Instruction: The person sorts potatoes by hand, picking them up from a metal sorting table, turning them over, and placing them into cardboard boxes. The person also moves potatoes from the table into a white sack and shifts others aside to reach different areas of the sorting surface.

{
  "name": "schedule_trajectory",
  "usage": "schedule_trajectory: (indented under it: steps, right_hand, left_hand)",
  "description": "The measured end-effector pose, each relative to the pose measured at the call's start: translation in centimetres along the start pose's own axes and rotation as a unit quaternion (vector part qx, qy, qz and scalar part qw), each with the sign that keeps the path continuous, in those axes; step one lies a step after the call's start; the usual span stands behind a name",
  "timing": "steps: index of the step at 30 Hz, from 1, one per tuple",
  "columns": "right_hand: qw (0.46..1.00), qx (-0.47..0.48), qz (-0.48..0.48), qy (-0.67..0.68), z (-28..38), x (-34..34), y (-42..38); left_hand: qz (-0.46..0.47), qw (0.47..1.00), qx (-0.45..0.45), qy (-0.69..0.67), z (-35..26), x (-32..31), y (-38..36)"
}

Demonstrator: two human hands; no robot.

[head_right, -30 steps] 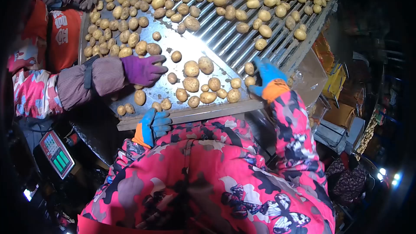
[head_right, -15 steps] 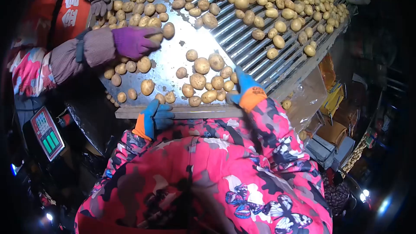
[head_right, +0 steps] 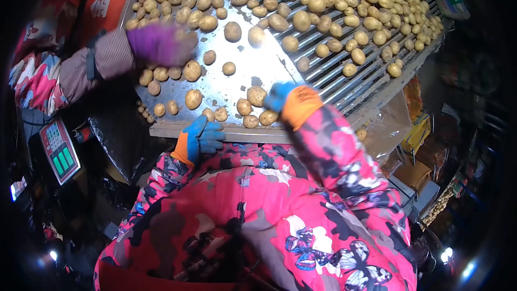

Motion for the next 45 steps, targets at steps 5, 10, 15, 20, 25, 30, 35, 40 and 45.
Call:
schedule_trajectory:
  steps: [5, 10, 15, 20, 25, 30, 35, 40, 45]
  right_hand:
    - [0.911, -0.317, 0.256, -0.06, 1.7, -5.3, 0.3]
    - [0.893, -0.381, 0.117, 0.208, 2.6, -2.3, -0.2]
    - [0.909, -0.33, -0.09, 0.238, 3.0, 4.6, -2.7]
    - [0.876, -0.476, 0.071, -0.029, -3.2, 3.6, -11.8]
    - [0.878, -0.395, -0.06, 0.264, 1.0, -3.0, -9.3]
    - [0.878, -0.348, -0.24, 0.225, -7.9, 4.9, -4.8]
    - [0.824, -0.395, -0.391, 0.11, -26.2, 7.8, -4.6]
    - [0.851, -0.381, -0.178, 0.315, -19.1, 3.4, -1.5]
    - [0.954, -0.247, -0.057, 0.158, -20.7, 10.6, 2.2]
  left_hand:
    - [-0.061, 0.997, 0.044, 0.0, 0.0, -0.4, -0.5]
    - [0.047, 0.995, 0.072, -0.045, -1.7, -2.6, -1.6]
    - [0.28, 0.917, -0.276, 0.067, -5.0, -8.1, -2.9]
    - [0.289, 0.939, -0.153, 0.105, -4.0, -8.9, -0.5]
    - [0.177, 0.821, -0.403, 0.363, -4.8, -9.5, 1.7]
    - [0.058, 0.898, -0.377, 0.22, -10.3, -6.9, 0.3]
    - [0.138, 0.986, -0.063, -0.073, -8.5, -6.3, 2.4]
    - [0.218, 0.931, -0.256, 0.141, -10.1, -10.1, 2.2]
    - [0.111, 0.993, 0.03, -0.011, -11.8, -10.5, 5.5]
Point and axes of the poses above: each hand's wrist, its own y-axis towards the middle knuckle, its own x-axis out of the back of the hand, z = x × y, the point moved 5 cm from there along y, towards the middle knuckle, and after that the axes turned 14 degrees about -z, right-handed, at the moved point
